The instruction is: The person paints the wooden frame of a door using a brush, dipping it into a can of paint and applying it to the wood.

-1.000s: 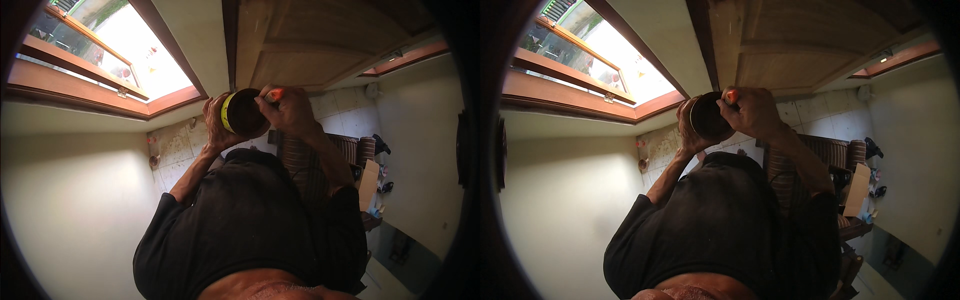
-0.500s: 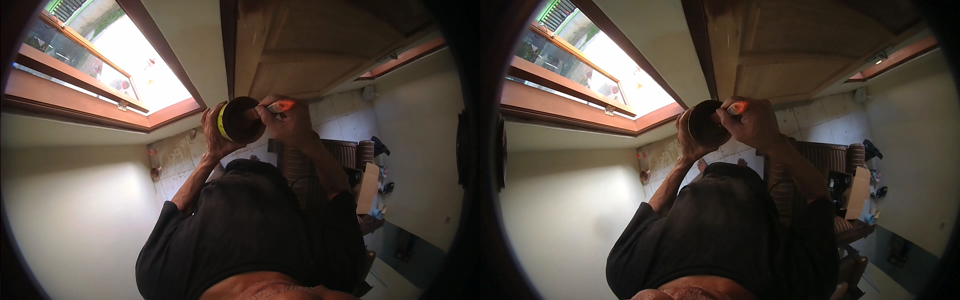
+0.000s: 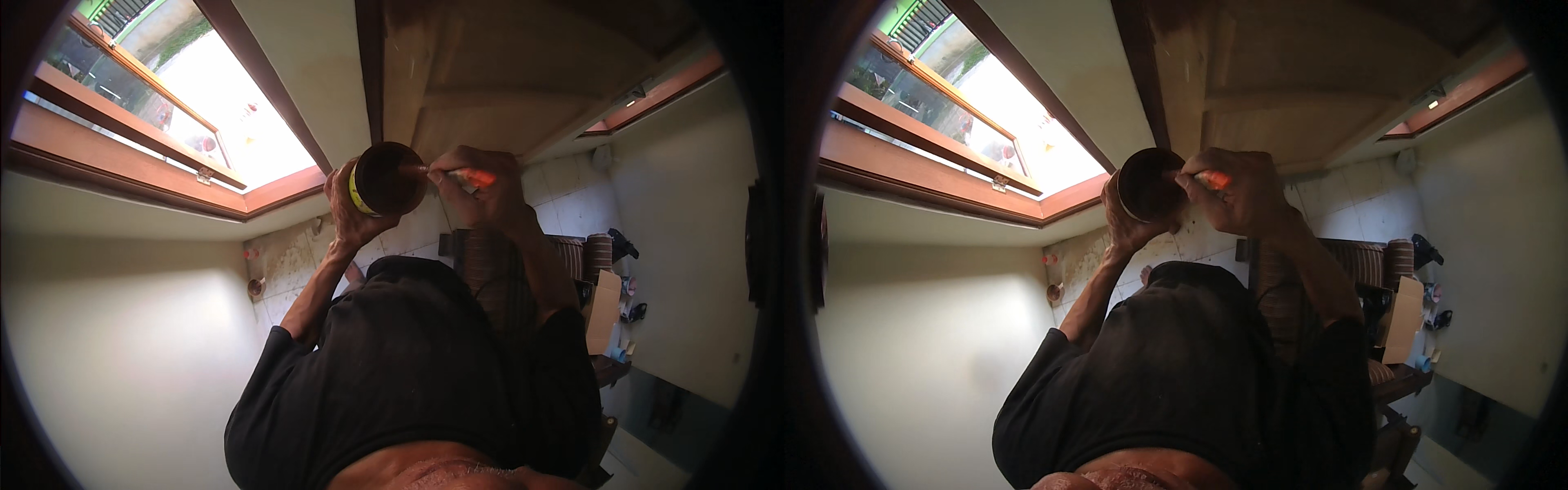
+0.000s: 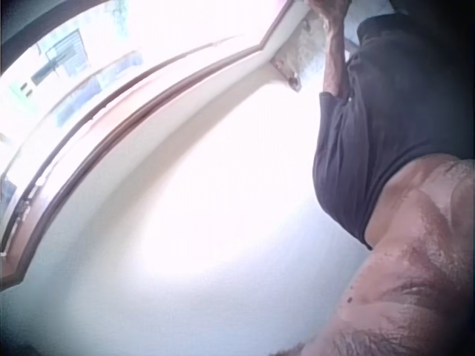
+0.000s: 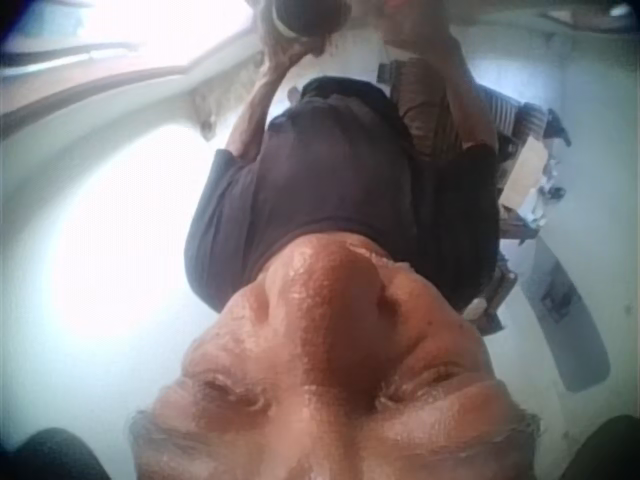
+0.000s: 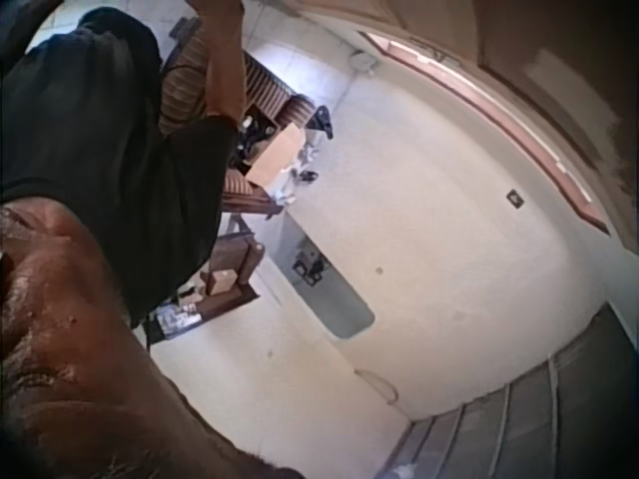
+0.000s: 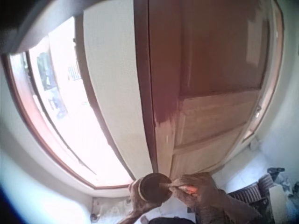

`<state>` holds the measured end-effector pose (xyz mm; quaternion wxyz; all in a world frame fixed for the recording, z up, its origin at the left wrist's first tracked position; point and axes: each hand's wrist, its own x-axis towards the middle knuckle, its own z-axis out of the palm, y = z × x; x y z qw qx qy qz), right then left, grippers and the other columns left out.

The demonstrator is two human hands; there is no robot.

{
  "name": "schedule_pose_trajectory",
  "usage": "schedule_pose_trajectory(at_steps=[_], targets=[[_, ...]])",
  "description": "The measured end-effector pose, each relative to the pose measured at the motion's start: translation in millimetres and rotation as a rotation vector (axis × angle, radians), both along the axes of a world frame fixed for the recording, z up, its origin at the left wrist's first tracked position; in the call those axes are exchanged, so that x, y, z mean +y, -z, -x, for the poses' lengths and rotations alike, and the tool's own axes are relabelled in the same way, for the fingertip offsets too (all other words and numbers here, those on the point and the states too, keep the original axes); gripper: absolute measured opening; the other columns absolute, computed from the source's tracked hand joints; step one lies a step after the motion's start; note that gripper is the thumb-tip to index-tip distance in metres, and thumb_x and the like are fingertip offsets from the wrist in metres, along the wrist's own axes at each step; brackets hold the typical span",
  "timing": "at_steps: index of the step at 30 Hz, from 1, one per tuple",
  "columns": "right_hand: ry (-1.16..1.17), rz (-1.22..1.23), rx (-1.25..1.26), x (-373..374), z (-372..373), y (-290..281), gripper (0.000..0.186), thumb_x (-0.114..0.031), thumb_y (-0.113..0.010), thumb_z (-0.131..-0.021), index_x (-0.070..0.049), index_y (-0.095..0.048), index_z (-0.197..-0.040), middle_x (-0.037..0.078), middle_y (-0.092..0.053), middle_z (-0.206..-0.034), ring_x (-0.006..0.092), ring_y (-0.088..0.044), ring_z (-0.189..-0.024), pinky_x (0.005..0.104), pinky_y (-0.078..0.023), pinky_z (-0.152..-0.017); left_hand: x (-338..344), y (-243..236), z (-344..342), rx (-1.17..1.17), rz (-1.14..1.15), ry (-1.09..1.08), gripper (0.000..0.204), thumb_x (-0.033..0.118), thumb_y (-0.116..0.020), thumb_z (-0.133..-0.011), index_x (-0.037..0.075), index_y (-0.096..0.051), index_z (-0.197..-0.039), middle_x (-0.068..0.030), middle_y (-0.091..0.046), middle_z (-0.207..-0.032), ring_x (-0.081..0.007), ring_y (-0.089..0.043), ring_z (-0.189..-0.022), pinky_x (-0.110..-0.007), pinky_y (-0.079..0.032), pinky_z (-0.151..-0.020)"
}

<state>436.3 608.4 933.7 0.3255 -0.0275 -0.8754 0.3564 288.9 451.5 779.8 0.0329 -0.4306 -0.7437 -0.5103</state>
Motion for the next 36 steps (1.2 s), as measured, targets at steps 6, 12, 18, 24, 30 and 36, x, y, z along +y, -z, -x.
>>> schedule_pose_trajectory(at_steps=[6, 12, 18, 24, 30, 36], targets=[[-0.109, 0.138, -0.086, -6.8, 2.4, 7.8, 0.005, -0.01, -0.07, -0.084, -0.005, -0.068, -0.084, 0.006, -0.068, -0.067, 0.015, -0.068, -0.059, 0.0275, -0.051, -0.055, 3.8, -0.6, 2.0, 0.019, 0.01, -0.023, 0.104, 0.033, -0.09, -0.044, 0.006, -0.041, -0.131, -0.012, -0.052, -0.122, -0.0328, -0.045, -0.118, -0.048, -0.034, -0.102], [0.066, 0.299, -0.207, 9.5, 2.2, 10.5, 0.009, -0.009, -0.069, -0.086, -0.001, -0.069, -0.087, 0.006, -0.068, -0.069, 0.0104, -0.067, -0.062, 0.0248, -0.051, -0.057, 3.8, -2.0, -2.1, -0.047, 0.001, -0.043, 0.106, 0.032, -0.09, -0.044, 0.006, -0.039, -0.133, -0.0128, -0.05, -0.123, -0.0332, -0.044, -0.119, -0.048, -0.033, -0.103], [0.127, 0.625, 0.204, 38.6, 20.7, 21.9, 0.011, -0.007, -0.065, -0.092, 0.003, -0.068, -0.091, 0.006, -0.069, -0.079, 0.0101, -0.066, -0.068, 0.0235, -0.052, -0.058, -0.9, 21.5, 5.0, -0.11, -0.043, -0.112, 0.109, 0.034, -0.092, -0.046, 0.006, -0.037, -0.135, -0.0139, -0.047, -0.126, -0.0331, -0.043, -0.12, -0.049, -0.033, -0.103], [0.15, 0.323, 0.373, 87.9, 74.2, 67.2, 0.01, -0.007, -0.066, -0.091, 0.001, -0.07, -0.096, 0.004, -0.069, -0.079, 0.0069, -0.063, -0.073, 0.0219, -0.052, -0.061, -25.4, 26.1, 10.4, -0.134, -0.055, -0.186, 0.111, 0.036, -0.093, -0.046, 0.006, -0.036, -0.136, -0.0138, -0.047, -0.126, -0.0333, -0.042, -0.12, -0.05, -0.033, -0.102], [0.137, 0.1, 0.56, 138.3, 131.2, 57.6, 0.014, -0.004, -0.07, -0.087, -0.002, -0.07, -0.102, 0.005, -0.071, -0.084, 0.0076, -0.063, -0.072, 0.0228, -0.052, -0.063, -53.3, 18.5, 10.2, -0.139, -0.083, -0.252, 0.104, 0.03, -0.092, -0.051, 0.003, -0.035, -0.134, -0.0151, -0.046, -0.125, -0.0298, -0.046, -0.117, -0.045, -0.037, -0.099], [0.057, -0.176, 0.891, 127.0, 142.0, 15.5, 0.018, -0.002, -0.07, -0.086, -0.003, -0.069, -0.104, 0.008, -0.071, -0.09, 0.013, -0.066, -0.072, 0.0246, -0.053, -0.062, -86.9, 15.6, 11.8, -0.14, 0.016, -0.417, 0.1, 0.032, -0.09, -0.055, 0.0, -0.036, -0.133, -0.0152, -0.047, -0.123, -0.0278, -0.05, -0.115, -0.041, -0.042, -0.096]])
